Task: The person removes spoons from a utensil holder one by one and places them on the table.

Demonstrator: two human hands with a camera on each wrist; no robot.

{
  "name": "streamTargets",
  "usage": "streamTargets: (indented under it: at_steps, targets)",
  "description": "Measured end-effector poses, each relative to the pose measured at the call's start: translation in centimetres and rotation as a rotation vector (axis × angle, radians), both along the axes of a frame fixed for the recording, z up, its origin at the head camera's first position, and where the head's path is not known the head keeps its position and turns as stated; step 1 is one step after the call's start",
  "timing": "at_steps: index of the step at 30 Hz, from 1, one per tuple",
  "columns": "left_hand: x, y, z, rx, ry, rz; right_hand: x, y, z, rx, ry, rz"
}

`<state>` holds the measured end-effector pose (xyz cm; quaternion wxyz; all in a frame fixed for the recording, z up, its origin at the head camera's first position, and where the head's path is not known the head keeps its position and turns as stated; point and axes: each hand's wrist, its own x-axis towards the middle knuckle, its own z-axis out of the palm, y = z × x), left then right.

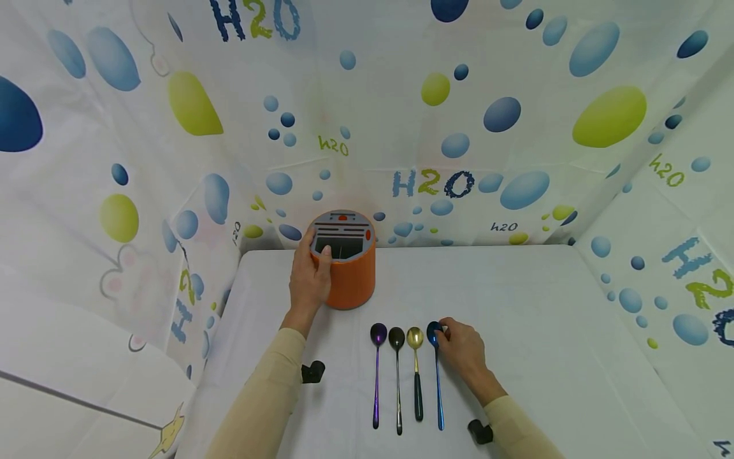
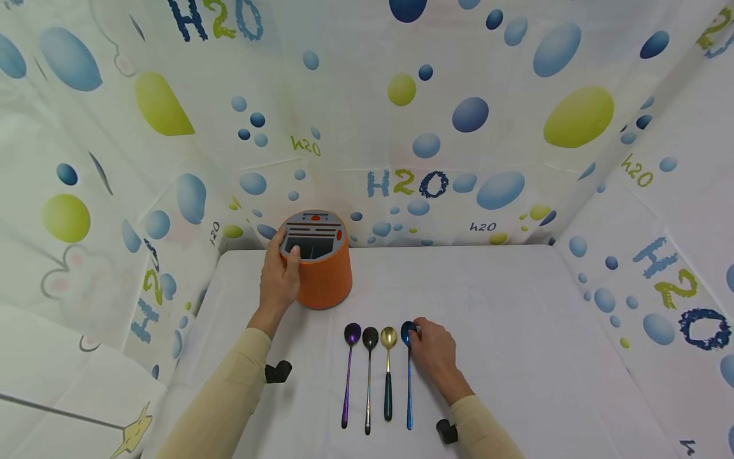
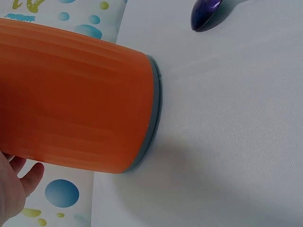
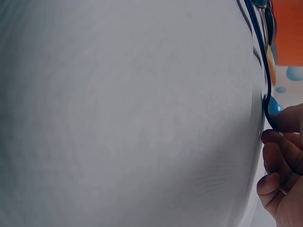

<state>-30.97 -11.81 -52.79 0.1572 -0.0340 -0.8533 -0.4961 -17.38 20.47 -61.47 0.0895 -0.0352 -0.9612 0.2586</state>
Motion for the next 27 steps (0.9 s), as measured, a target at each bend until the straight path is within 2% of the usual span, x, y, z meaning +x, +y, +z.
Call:
streamTargets:
  at_steps: [9, 27]
  targets:
    - [-0.03, -0.03, -0.03, 0.002, 0.009, -0.003, -0.04, 0.17, -0.10, 0.012, -0.029, -0.004]
    - [0.06, 0.03, 0.08, -0.004, -0.021, 0.000, -0.04, 0.46, -0.22, 0.029, -0.063, -0.004]
